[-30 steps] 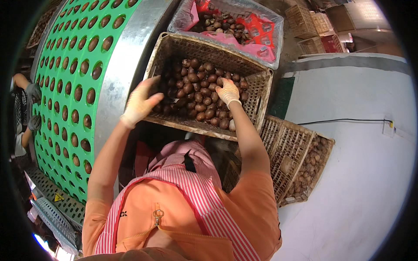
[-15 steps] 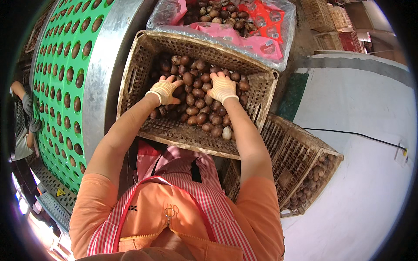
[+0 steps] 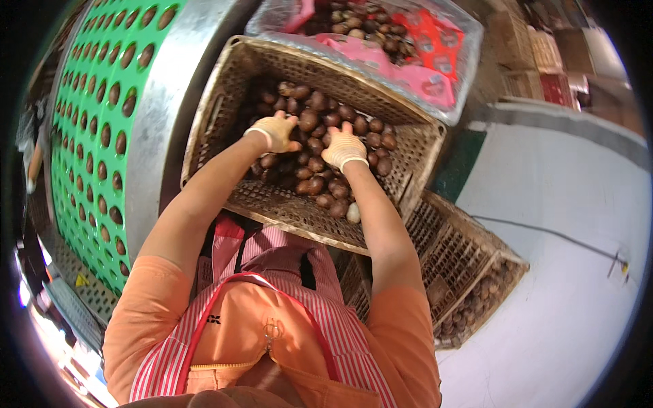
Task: The person sorts brown round objects, likely chestnuts, from a large basket onto a green sorting conveyor belt and into other containers.
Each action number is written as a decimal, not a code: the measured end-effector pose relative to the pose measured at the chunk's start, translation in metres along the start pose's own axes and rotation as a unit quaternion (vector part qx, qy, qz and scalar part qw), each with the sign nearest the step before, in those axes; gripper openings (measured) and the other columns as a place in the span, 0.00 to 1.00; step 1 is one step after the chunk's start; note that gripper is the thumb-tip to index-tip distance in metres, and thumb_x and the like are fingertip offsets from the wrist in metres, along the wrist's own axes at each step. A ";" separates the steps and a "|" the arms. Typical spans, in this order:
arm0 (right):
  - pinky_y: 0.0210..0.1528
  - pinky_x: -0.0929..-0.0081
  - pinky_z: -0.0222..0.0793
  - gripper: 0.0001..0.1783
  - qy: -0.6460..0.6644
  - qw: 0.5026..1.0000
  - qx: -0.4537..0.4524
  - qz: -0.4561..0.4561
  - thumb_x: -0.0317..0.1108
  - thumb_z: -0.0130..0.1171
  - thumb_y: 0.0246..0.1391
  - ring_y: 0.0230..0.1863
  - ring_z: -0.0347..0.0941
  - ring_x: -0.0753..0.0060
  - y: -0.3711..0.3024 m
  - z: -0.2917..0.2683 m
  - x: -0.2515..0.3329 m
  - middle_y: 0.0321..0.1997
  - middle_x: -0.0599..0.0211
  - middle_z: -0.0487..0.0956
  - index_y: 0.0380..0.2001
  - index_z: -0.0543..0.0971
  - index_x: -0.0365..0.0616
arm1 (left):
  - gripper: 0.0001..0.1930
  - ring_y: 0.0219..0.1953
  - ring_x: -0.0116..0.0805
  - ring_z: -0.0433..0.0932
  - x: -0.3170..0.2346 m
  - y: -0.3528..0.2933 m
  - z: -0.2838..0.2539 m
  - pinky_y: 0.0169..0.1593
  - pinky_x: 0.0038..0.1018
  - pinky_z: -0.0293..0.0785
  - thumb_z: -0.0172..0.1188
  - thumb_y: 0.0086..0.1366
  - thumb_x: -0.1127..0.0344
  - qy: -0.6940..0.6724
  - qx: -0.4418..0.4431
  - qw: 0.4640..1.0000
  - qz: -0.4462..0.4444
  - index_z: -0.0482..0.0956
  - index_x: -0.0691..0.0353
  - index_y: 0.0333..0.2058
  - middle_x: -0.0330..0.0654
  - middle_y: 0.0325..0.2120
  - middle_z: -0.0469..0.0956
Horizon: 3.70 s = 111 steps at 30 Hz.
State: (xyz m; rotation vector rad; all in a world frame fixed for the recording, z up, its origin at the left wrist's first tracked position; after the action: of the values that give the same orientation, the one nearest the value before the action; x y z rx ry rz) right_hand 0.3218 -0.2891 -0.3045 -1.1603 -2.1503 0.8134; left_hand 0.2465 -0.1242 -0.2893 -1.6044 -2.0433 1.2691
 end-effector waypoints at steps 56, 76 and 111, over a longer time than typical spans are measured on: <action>0.27 0.74 0.74 0.28 0.308 0.762 0.344 -0.455 0.42 0.63 0.53 0.31 0.76 0.69 -0.267 0.071 0.649 0.39 0.66 0.74 0.54 0.69 0.40 | 0.29 0.52 0.54 0.72 0.484 -0.594 0.252 0.56 0.41 0.70 0.63 0.62 0.61 -0.417 -0.522 0.558 -0.492 0.68 0.50 0.62 0.49 0.56 0.64; 0.50 0.57 0.75 0.25 -0.481 0.569 -0.080 -0.662 0.26 0.57 0.50 0.55 0.72 0.48 -0.225 0.193 0.859 0.59 0.57 0.68 0.51 0.77 0.63 | 0.12 0.33 0.43 0.75 0.584 -0.595 0.232 0.41 0.37 0.74 0.54 0.68 0.58 -0.283 -0.807 0.314 -0.413 0.80 0.57 0.42 0.45 0.36 0.78; 0.54 0.56 0.70 0.18 0.056 0.822 -0.248 -0.509 0.29 0.59 0.49 0.50 0.72 0.44 -0.204 -0.043 0.402 0.48 0.50 0.77 0.46 0.76 0.41 | 0.30 0.62 0.57 0.65 0.499 -0.458 0.112 0.66 0.47 0.58 0.55 0.65 0.51 -0.007 -0.520 0.745 -0.417 0.68 0.68 0.59 0.59 0.60 0.66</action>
State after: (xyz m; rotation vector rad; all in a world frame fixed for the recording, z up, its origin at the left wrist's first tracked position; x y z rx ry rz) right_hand 0.0566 -0.0212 -0.0530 -0.0896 -2.4656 -0.3050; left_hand -0.3118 0.2559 -0.1643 -0.5716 -3.1112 -0.2796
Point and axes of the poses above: each hand's wrist, its own y-axis towards the middle knuckle, its own z-axis out of the palm, x = y × z, the point moved 5 cm from there along y, towards the middle knuckle
